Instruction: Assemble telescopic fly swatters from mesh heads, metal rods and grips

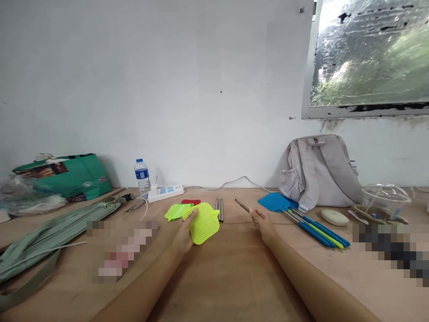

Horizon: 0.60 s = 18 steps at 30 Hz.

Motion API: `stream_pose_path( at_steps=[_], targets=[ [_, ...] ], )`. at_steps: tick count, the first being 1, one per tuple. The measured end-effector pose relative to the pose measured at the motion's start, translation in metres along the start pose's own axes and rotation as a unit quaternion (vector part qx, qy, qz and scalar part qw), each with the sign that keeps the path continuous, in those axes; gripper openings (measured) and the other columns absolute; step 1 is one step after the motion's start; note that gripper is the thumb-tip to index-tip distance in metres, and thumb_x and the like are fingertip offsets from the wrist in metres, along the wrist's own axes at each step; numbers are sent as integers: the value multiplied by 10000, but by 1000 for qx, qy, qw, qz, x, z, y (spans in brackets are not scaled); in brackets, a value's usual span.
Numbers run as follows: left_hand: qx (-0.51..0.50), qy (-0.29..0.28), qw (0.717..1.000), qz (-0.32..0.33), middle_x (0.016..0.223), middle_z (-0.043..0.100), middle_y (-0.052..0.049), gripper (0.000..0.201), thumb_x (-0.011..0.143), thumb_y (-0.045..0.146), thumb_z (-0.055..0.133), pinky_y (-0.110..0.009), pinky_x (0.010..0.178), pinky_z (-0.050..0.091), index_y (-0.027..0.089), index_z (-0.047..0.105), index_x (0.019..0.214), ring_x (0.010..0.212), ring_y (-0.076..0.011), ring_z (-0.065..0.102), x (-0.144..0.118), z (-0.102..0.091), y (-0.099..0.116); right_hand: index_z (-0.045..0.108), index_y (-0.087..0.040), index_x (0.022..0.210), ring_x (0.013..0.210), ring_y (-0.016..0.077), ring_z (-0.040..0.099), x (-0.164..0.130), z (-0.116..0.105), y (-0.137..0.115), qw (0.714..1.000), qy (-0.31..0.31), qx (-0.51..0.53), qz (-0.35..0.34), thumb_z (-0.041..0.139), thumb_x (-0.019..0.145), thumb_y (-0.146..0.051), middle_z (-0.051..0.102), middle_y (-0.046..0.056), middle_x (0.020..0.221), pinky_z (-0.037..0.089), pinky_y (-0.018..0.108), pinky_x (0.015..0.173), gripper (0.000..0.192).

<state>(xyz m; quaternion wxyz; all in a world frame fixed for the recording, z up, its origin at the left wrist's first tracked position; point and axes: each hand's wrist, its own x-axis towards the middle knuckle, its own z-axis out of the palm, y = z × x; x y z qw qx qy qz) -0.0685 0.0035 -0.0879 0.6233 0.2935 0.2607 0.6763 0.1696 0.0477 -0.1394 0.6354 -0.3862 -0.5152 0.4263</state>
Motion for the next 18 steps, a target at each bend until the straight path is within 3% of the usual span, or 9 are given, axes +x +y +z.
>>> stream_pose_path(
  at_steps=[4,8,18],
  targets=[
    [49,8,999,-18,760,668,-24,264,582,259,740,-315,704,518,163,581,769,731,-192,637,3,-2,-2,435,-199,607,425,68,206,-25,-14,-13,993,-14,-114,0,570,678,-513,251,-77,476,147,237,417,349],
    [83,2,996,-43,768,666,-53,296,573,280,746,-324,646,529,149,579,780,701,-206,637,2,-3,-5,433,-185,575,486,78,281,-31,-19,-23,977,-33,-209,-35,595,654,-501,306,-60,516,215,229,460,364],
    [110,8,992,-55,744,666,-68,307,566,284,747,-308,626,534,138,580,779,689,-213,642,1,-3,-7,453,-186,593,522,95,343,-28,-17,-21,966,-38,-246,-68,577,667,-489,364,-43,550,250,223,472,336]
  ],
)
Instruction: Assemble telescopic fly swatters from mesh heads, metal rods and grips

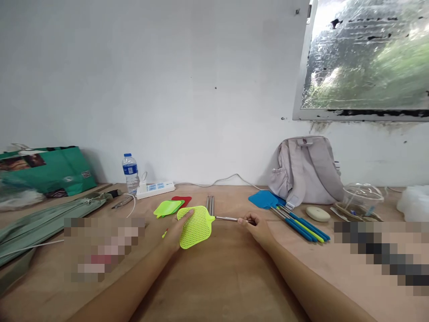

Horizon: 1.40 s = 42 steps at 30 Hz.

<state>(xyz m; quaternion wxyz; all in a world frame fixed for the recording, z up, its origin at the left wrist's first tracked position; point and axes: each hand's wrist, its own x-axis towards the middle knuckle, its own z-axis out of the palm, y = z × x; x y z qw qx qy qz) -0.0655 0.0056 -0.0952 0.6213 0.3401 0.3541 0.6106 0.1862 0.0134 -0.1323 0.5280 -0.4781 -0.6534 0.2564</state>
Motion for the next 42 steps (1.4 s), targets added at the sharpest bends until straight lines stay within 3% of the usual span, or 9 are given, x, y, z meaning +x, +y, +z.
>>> stream_pose_path(
  at_steps=[14,21,29,38,42],
  targets=[
    [2,-1,1000,-1,748,669,-69,304,557,288,748,-334,626,534,141,583,766,694,-223,641,-3,1,2,461,-185,577,494,90,360,0,-1,-1,999,6,-27,-16,586,659,-496,395,-42,527,270,217,455,345],
    [33,19,999,-9,773,667,-76,316,551,253,755,-330,621,533,152,576,790,716,-229,641,-2,0,5,473,-194,556,464,95,355,2,-9,-5,990,37,-114,-77,617,635,-478,407,-39,488,253,220,424,328],
    [76,-121,990,-14,906,645,-89,427,577,210,733,-360,695,519,165,578,973,805,-237,626,-7,-3,4,504,-194,553,462,102,379,3,-17,-6,980,31,-158,-115,658,601,-438,440,-31,480,272,222,432,292],
    [128,-156,979,36,878,627,-36,329,618,229,696,-298,642,505,203,595,930,747,-182,605,-17,0,2,494,-190,533,446,90,348,1,-16,-5,983,0,-153,-104,649,612,-422,398,-45,461,238,219,433,290],
    [151,-150,975,64,870,619,-28,266,617,247,696,-266,634,490,199,607,863,759,-172,593,-20,0,-2,531,-184,533,468,99,384,0,-16,-7,984,-21,-147,-102,614,647,-441,446,-29,481,250,221,439,294]
  ],
)
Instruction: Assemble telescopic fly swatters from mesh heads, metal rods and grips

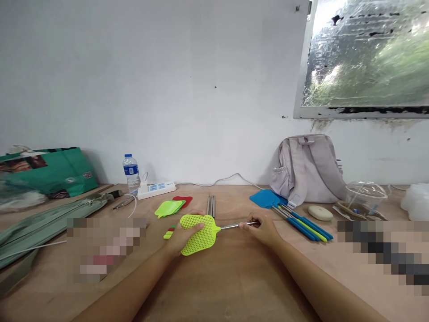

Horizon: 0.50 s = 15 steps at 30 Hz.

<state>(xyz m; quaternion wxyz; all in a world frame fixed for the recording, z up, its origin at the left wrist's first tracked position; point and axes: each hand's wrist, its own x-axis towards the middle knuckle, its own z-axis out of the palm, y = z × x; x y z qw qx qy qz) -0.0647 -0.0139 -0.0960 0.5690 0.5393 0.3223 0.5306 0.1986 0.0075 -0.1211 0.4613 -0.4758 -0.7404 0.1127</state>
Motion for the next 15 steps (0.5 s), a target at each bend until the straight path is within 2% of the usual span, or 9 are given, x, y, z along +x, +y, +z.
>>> stream_pose_path(
  at_steps=[8,12,15],
  targets=[
    [36,-13,999,15,917,613,-41,224,636,263,680,-239,634,482,184,623,838,770,-164,583,-2,0,2,547,-178,522,481,104,402,2,-1,-7,1000,-17,-21,0,594,665,-458,478,-20,489,246,223,446,318],
    [18,-13,1000,8,867,630,-45,223,632,258,682,-248,634,484,181,626,834,769,-173,591,-1,-1,4,550,-181,520,476,105,402,3,1,-7,999,-7,-40,-5,591,669,-457,478,-23,481,238,224,450,316],
    [-9,-17,1000,-23,854,639,-42,254,599,249,706,-270,634,490,184,619,829,752,-185,606,-1,1,7,572,-190,554,494,117,426,3,-2,-9,997,-50,-60,-15,536,713,-483,514,-12,506,258,232,467,335]
  ],
)
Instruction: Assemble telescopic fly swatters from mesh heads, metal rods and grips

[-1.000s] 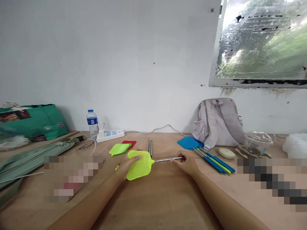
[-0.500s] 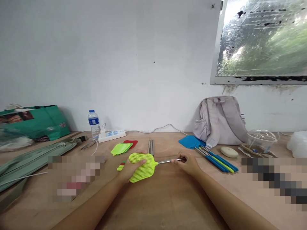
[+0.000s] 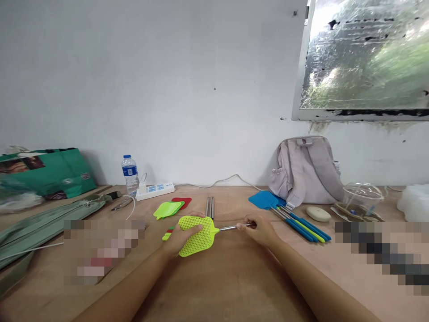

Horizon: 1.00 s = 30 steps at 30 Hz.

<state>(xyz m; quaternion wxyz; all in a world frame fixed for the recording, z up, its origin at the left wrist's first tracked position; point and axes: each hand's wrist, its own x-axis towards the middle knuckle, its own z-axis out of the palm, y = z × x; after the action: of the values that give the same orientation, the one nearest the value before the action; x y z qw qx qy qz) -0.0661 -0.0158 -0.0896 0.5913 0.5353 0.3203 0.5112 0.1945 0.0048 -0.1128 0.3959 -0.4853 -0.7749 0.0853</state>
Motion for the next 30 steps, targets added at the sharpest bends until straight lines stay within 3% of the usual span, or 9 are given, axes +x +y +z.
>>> stream_pose_path(
  at_steps=[4,7,10,14,18,21,24,27,30],
  targets=[
    [-24,11,998,-48,829,646,-57,332,567,235,723,-314,616,502,189,611,876,719,-205,618,3,1,2,599,-203,645,637,167,510,-1,-7,-8,987,-93,-121,-57,391,824,-440,614,38,647,322,279,595,363],
    [-37,45,997,-44,808,644,-54,386,546,216,732,-322,607,505,188,599,906,709,-212,620,7,1,-1,600,-205,846,806,217,538,-4,-7,-19,972,-105,-189,-89,393,826,-425,637,69,857,342,330,716,303],
    [-46,78,995,-29,822,629,-43,404,547,230,732,-308,599,503,189,581,919,713,-201,615,9,2,-6,550,-193,981,866,231,538,-8,0,-32,968,-111,-200,-100,441,802,-423,610,85,961,369,334,726,312],
    [-12,93,995,-17,786,598,-29,370,603,278,694,-276,581,489,186,560,935,675,-173,596,10,3,-11,527,-213,1017,879,206,546,-12,13,-46,969,-121,-177,-126,349,863,-316,607,73,981,386,311,725,257],
    [120,138,979,92,893,588,-41,293,675,237,613,-305,731,469,207,546,959,829,-184,577,11,0,-10,540,-218,991,877,212,553,-12,19,-49,969,-105,-189,-123,332,876,-302,619,65,972,382,318,728,252],
    [293,146,914,238,1068,548,-60,300,682,145,558,-376,941,342,225,562,971,1059,-222,476,7,1,-7,546,-222,963,850,207,566,-12,22,-47,974,-81,-183,-101,345,872,-309,631,61,950,383,303,696,238],
    [464,64,818,333,1205,487,-61,306,692,120,536,-424,1038,184,240,594,967,1198,-259,343,-1,10,-6,525,-199,920,754,195,579,-15,26,-49,980,-62,-178,-68,355,863,-314,643,61,867,375,284,623,213],
    [587,-37,720,369,1208,499,-47,297,756,142,488,-434,1054,153,235,570,1027,1227,-244,315,-4,20,-13,492,-190,888,700,188,578,-19,32,-57,981,-51,-180,-57,376,843,-281,640,51,805,355,271,579,154],
    [680,-43,626,379,1110,561,-33,249,809,149,434,-418,1046,185,203,556,1020,1196,-219,361,0,23,-22,473,-188,897,707,193,582,-21,34,-63,978,-49,-194,-52,398,819,-254,638,52,819,348,269,580,128]
  ],
)
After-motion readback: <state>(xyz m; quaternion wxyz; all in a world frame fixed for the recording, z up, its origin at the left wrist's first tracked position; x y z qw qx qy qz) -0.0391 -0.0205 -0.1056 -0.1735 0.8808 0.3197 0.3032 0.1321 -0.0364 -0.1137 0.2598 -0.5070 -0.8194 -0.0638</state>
